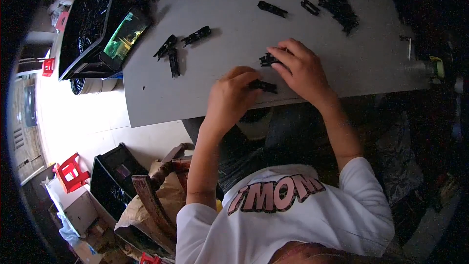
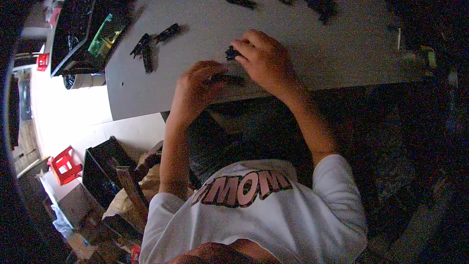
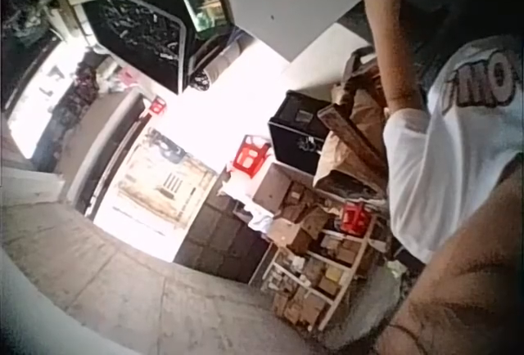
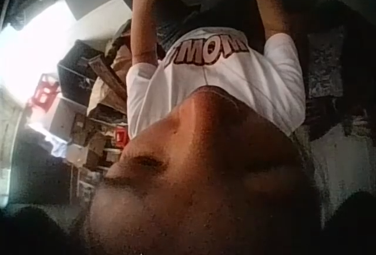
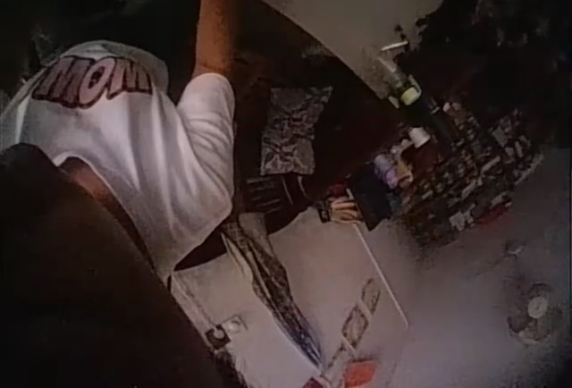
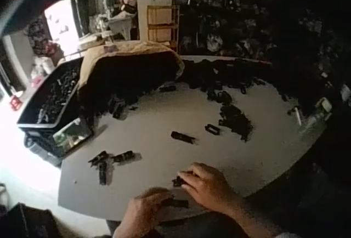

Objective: Assembling small black plastic components by snapping pieces together on a workbench.

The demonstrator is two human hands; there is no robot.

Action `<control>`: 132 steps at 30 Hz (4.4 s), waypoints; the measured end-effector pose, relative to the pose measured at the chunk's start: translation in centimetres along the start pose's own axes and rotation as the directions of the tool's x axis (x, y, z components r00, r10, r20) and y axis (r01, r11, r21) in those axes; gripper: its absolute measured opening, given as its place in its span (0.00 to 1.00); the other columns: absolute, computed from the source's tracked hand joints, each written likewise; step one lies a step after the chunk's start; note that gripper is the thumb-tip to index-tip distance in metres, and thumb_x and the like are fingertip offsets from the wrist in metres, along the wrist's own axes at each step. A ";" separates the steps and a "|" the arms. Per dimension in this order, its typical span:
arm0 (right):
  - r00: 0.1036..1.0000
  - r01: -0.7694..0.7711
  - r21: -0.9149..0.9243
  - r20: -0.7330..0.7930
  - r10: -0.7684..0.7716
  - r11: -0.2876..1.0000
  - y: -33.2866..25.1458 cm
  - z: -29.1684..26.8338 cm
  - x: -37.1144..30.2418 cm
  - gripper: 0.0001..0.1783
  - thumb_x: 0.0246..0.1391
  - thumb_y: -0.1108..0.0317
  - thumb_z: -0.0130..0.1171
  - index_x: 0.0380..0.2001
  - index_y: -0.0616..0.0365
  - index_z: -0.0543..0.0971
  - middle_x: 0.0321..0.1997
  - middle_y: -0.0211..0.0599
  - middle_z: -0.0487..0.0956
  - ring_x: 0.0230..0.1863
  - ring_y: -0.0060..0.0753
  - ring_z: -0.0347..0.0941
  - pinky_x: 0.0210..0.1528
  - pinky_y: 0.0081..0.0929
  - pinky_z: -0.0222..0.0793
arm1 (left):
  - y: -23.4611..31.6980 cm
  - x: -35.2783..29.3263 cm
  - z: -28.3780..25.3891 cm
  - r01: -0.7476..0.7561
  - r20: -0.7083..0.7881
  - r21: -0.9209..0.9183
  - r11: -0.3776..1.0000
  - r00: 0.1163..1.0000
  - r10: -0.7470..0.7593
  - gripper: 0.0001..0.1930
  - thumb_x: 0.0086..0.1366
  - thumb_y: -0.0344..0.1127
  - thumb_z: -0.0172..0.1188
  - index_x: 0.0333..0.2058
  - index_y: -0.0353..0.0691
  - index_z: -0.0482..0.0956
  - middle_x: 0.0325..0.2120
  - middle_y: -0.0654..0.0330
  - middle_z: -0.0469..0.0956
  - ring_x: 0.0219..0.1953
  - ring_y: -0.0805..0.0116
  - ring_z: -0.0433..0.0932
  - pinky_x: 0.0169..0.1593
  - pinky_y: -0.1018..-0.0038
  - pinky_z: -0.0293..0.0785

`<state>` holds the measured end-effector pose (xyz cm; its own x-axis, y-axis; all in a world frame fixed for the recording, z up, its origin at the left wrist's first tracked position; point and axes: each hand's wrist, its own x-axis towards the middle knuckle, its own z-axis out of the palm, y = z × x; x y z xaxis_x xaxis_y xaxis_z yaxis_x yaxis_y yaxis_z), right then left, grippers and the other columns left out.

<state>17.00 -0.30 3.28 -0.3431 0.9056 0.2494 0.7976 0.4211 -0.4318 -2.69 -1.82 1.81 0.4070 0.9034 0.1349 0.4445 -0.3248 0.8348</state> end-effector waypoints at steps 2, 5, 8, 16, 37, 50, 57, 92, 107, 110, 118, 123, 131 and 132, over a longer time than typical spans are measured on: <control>0.999 0.041 -0.041 0.034 -0.040 0.998 -0.2 0.1 0.2 0.17 0.45 0.72 0.59 0.42 0.59 0.74 0.40 0.36 0.71 0.40 0.35 0.70 0.38 0.29 0.69 | -0.1 -0.3 -0.2 0.037 0.041 -0.051 0.998 0.999 -0.035 0.15 0.48 0.26 0.61 0.38 0.38 0.76 0.34 0.54 0.75 0.25 0.60 0.75 0.31 0.72 0.71; 0.993 0.046 -0.115 0.116 -0.033 0.992 -0.1 0.9 0.2 0.16 0.45 0.72 0.59 0.41 0.59 0.75 0.39 0.37 0.71 0.40 0.36 0.70 0.39 0.29 0.69 | -0.3 -0.9 -0.1 0.098 0.025 -0.102 0.990 0.995 -0.095 0.14 0.49 0.26 0.61 0.37 0.38 0.76 0.29 0.55 0.76 0.24 0.63 0.74 0.30 0.74 0.70; 0.997 0.061 -0.114 0.044 -0.056 0.992 -0.1 1.6 0.1 0.16 0.44 0.72 0.59 0.40 0.60 0.75 0.38 0.39 0.71 0.40 0.37 0.71 0.39 0.30 0.69 | -0.2 -1.0 0.1 0.199 -0.026 -0.120 0.973 0.979 -0.203 0.14 0.49 0.25 0.61 0.38 0.37 0.76 0.25 0.54 0.76 0.23 0.66 0.74 0.30 0.75 0.70; 0.984 0.055 0.218 0.151 -0.089 0.974 -1.7 0.8 -0.1 0.16 0.41 0.74 0.60 0.38 0.62 0.74 0.36 0.40 0.71 0.37 0.38 0.71 0.38 0.31 0.70 | -2.0 -1.2 0.8 0.205 -0.131 -0.213 0.955 0.963 -0.236 0.14 0.50 0.26 0.61 0.38 0.36 0.76 0.24 0.51 0.76 0.24 0.67 0.75 0.31 0.73 0.71; 0.961 -0.263 0.642 0.242 0.136 0.720 -0.8 1.0 -4.5 0.08 0.47 0.71 0.61 0.28 0.63 0.74 0.30 0.29 0.70 0.29 0.18 0.66 0.28 0.18 0.63 | -1.5 -1.7 1.6 -0.057 -0.074 -0.422 0.905 0.997 0.028 0.14 0.57 0.28 0.58 0.43 0.32 0.74 0.37 0.56 0.77 0.37 0.72 0.74 0.41 0.78 0.70; 0.777 -0.475 -0.203 -0.553 0.300 0.856 16.0 -4.0 -3.4 0.13 0.52 0.61 0.56 0.34 0.61 0.75 0.34 0.41 0.73 0.38 0.37 0.70 0.37 0.29 0.66 | -0.8 -1.6 1.4 0.014 -0.128 -0.329 0.944 0.990 -0.059 0.08 0.55 0.25 0.56 0.35 0.34 0.75 0.27 0.58 0.76 0.27 0.75 0.72 0.31 0.80 0.68; 0.680 -0.561 0.021 -0.559 0.475 0.827 15.0 -2.1 -4.8 0.14 0.48 0.62 0.60 0.30 0.62 0.71 0.26 0.37 0.72 0.29 0.34 0.70 0.31 0.31 0.66 | -1.9 -1.9 1.8 0.065 -0.136 -0.441 0.895 0.981 -0.139 0.08 0.55 0.26 0.56 0.35 0.34 0.76 0.27 0.58 0.76 0.27 0.74 0.72 0.33 0.79 0.68; 0.850 -0.472 -0.005 -0.267 0.454 0.881 9.2 -0.4 -0.5 0.10 0.54 0.63 0.55 0.38 0.55 0.74 0.23 0.35 0.74 0.21 0.27 0.70 0.24 0.26 0.64 | -2.8 13.7 2.9 -0.145 -0.219 0.264 0.954 0.954 0.206 0.17 0.52 0.24 0.48 0.43 0.44 0.70 0.42 0.54 0.70 0.39 0.52 0.73 0.38 0.63 0.70; 0.990 -0.070 0.101 -0.116 0.082 0.992 3.0 2.9 0.5 0.11 0.59 0.68 0.42 0.40 0.60 0.72 0.28 0.40 0.73 0.27 0.35 0.72 0.26 0.27 0.65 | -1.4 1.5 -1.5 0.130 -0.280 -0.152 0.980 0.945 -0.168 0.09 0.59 0.30 0.54 0.39 0.39 0.71 0.29 0.53 0.76 0.28 0.68 0.75 0.33 0.73 0.70; 0.982 -0.182 0.069 -0.047 0.186 0.981 2.2 3.0 0.9 0.11 0.61 0.66 0.41 0.36 0.60 0.72 0.21 0.39 0.72 0.19 0.33 0.69 0.20 0.26 0.61 | -1.3 -0.4 -1.5 0.159 -0.255 -0.203 0.966 0.944 -0.209 0.07 0.59 0.29 0.54 0.37 0.37 0.72 0.25 0.53 0.76 0.25 0.69 0.74 0.32 0.74 0.70; 0.945 -0.323 -0.311 -0.145 0.292 0.894 2.8 0.8 1.5 0.12 0.60 0.63 0.43 0.37 0.61 0.70 0.25 0.41 0.73 0.23 0.38 0.71 0.24 0.32 0.66 | -2.3 -1.6 -0.9 0.031 -0.228 -0.216 0.976 0.970 -0.081 0.05 0.56 0.28 0.56 0.31 0.35 0.74 0.25 0.51 0.76 0.24 0.56 0.75 0.28 0.72 0.69; 0.932 -0.360 -0.318 -0.153 0.328 0.877 7.0 -0.6 -0.1 0.16 0.55 0.64 0.52 0.44 0.61 0.71 0.46 0.42 0.69 0.44 0.44 0.69 0.42 0.32 0.66 | -1.6 -1.5 -1.7 0.276 -0.036 -0.335 0.901 0.952 -0.304 0.09 0.55 0.28 0.59 0.36 0.33 0.76 0.27 0.57 0.79 0.29 0.72 0.76 0.34 0.75 0.72; 0.989 -0.143 0.091 0.049 0.139 0.986 3.4 -1.2 0.7 0.14 0.47 0.74 0.58 0.41 0.59 0.74 0.41 0.38 0.71 0.43 0.38 0.69 0.44 0.29 0.67 | -2.8 -1.8 -1.9 0.222 0.001 -0.327 0.919 0.972 -0.235 0.13 0.52 0.23 0.61 0.38 0.33 0.76 0.33 0.58 0.78 0.35 0.72 0.76 0.41 0.76 0.72; 0.998 -0.048 0.056 0.031 0.046 0.997 3.6 -1.1 0.9 0.15 0.46 0.74 0.59 0.41 0.59 0.74 0.41 0.37 0.72 0.43 0.37 0.69 0.43 0.29 0.67 | -2.7 -1.6 -1.8 0.233 0.003 -0.308 0.922 0.970 -0.244 0.13 0.52 0.23 0.60 0.38 0.33 0.76 0.33 0.58 0.78 0.35 0.72 0.76 0.41 0.76 0.72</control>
<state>20.11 2.01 2.87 -0.3209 0.9253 0.2021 0.7840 0.3793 -0.4914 -5.97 -1.91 0.28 0.2886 0.9546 -0.0740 0.2585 -0.0033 0.9660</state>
